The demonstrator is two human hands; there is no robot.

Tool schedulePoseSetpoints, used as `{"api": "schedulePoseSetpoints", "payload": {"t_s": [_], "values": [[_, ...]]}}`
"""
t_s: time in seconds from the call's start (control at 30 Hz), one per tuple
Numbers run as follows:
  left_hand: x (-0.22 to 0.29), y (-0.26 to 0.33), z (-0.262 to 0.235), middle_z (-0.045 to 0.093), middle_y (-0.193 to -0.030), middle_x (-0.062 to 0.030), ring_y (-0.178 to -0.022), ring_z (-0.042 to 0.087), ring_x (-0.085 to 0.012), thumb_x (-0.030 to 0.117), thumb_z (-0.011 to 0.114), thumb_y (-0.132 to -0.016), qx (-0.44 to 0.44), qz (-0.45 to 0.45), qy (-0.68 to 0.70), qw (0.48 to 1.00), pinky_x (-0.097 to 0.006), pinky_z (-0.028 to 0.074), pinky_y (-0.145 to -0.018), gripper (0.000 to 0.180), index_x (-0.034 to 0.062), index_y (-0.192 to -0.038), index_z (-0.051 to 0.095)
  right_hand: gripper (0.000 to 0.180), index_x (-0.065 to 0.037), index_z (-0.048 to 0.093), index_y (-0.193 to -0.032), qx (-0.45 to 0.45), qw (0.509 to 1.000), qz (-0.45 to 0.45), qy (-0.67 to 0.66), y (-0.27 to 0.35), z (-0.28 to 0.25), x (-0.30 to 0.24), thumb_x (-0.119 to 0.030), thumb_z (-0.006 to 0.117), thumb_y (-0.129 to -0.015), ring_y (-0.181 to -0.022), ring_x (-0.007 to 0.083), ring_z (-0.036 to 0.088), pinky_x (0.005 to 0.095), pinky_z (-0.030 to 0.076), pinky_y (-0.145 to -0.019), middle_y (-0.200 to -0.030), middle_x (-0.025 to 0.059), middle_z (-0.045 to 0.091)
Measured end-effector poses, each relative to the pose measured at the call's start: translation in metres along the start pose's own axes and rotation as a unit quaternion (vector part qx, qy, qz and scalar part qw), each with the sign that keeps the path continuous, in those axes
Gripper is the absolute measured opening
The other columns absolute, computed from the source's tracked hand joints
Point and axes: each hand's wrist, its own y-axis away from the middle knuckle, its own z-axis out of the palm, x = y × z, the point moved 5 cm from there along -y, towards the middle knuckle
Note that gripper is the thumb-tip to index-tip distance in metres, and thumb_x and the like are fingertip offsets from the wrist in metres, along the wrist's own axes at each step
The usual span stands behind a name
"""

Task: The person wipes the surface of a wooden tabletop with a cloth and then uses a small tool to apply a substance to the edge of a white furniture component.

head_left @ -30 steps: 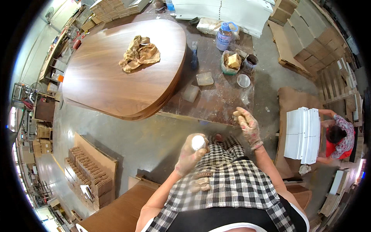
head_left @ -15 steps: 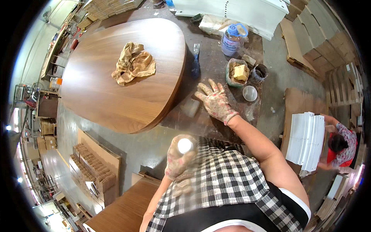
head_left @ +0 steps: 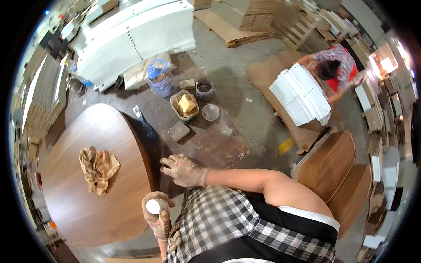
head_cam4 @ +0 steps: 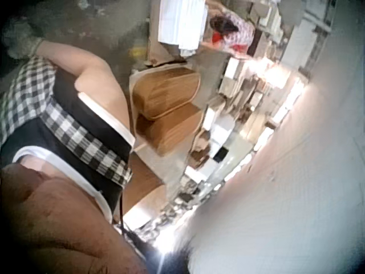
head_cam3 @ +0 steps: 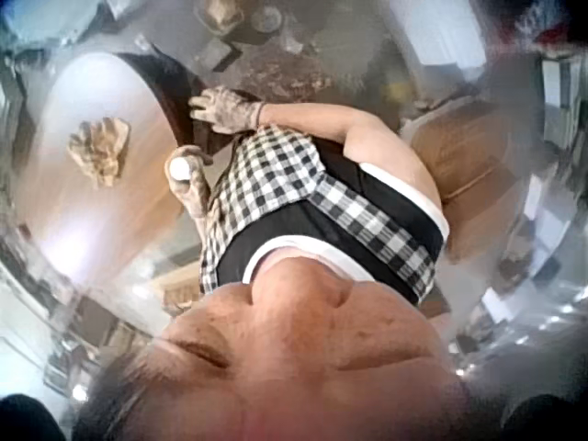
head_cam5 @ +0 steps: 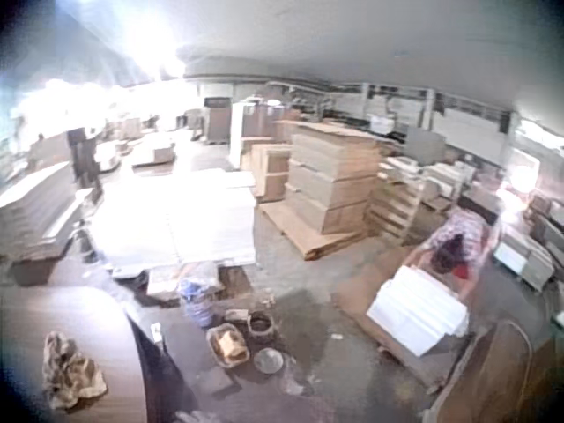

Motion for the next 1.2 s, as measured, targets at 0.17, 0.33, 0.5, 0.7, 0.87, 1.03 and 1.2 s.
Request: {"api": "schedulePoseSetpoints", "payload": {"t_s": [0.17,0.33,0.5,0.7,0.87,1.03,1.2], "values": [[0.009,-0.025,-0.039,0.059,-0.100,-0.0089,-0.074,0.059,-0.0152,0.045,0.073,-0.085,-0.060,-0.008,-0.023,0.998,-0.030,0.049,-0.065,0.059,0.0026,-0.119,0.051,0.049,-0.008,0.062,-0.119,0.194,0.981,0.014,-0.004,0.045,-0.027,0.007,-0.023,0.071,-0.074,-0.124,0.0340,0.050,0.0488,0.043,-0.098,-0.136,0.0165,0.053],[0.005,-0.060,-0.055,0.060,-0.096,-0.0074,-0.079,0.057,-0.0149,0.048,0.071,-0.088,-0.109,0.001,-0.059,0.992,-0.030,0.049,-0.070,0.057,0.0019,-0.116,0.052,0.065,-0.010,0.056,-0.130,0.179,0.950,0.254,0.031,0.099,-0.030,0.044,-0.032,0.078,-0.072,-0.128,0.0354,0.042,0.0513,0.035,-0.105,-0.142,0.0142,0.046],[-0.017,-0.090,-0.047,0.062,-0.103,-0.0060,-0.083,0.060,-0.0120,0.041,0.078,-0.085,-0.165,-0.016,0.013,0.986,-0.027,0.051,-0.072,0.055,0.0024,-0.117,0.054,0.052,-0.017,0.063,-0.120,0.218,0.952,0.185,0.107,0.072,-0.033,0.018,-0.036,0.078,-0.074,-0.126,0.0290,0.046,0.0476,0.032,-0.105,-0.130,0.0080,0.055],[-0.038,-0.103,-0.028,0.060,-0.104,-0.0055,-0.084,0.059,-0.0115,0.033,0.078,-0.084,-0.228,-0.008,0.019,0.973,-0.026,0.050,-0.071,0.050,0.0025,-0.116,0.055,0.013,-0.013,0.070,-0.086,0.063,0.978,0.150,0.131,0.002,0.008,0.002,-0.020,0.067,-0.077,-0.096,0.0273,0.062,0.0439,0.050,-0.077,-0.099,0.0082,0.064],[-0.032,-0.101,-0.031,0.060,-0.102,-0.0054,-0.081,0.059,-0.0126,0.040,0.077,-0.085,-0.226,-0.008,-0.018,0.974,-0.025,0.047,-0.069,0.052,0.0041,-0.115,0.055,0.013,-0.009,0.071,-0.085,0.061,0.984,0.133,0.101,-0.006,0.024,0.008,-0.016,0.062,-0.081,-0.091,0.0266,0.064,0.0383,0.053,-0.070,-0.093,0.0088,0.065],[-0.027,-0.103,-0.029,0.060,-0.102,-0.0052,-0.080,0.059,-0.0128,0.044,0.078,-0.084,-0.227,-0.005,-0.031,0.973,-0.025,0.047,-0.068,0.054,0.0036,-0.113,0.055,0.012,-0.008,0.071,-0.085,0.054,0.987,0.115,0.101,-0.020,0.033,0.011,-0.016,0.063,-0.080,-0.083,0.0278,0.066,0.0401,0.055,-0.064,-0.089,0.0095,0.066],[-0.026,-0.104,-0.029,0.061,-0.102,-0.0058,-0.080,0.059,-0.0123,0.041,0.077,-0.084,-0.240,-0.009,-0.017,0.971,-0.025,0.047,-0.066,0.052,0.0032,-0.113,0.055,0.014,-0.005,0.070,-0.084,0.062,0.987,0.098,0.110,-0.028,0.038,0.011,-0.016,0.063,-0.078,-0.075,0.0297,0.067,0.0390,0.055,-0.059,-0.083,0.0115,0.066]]}}
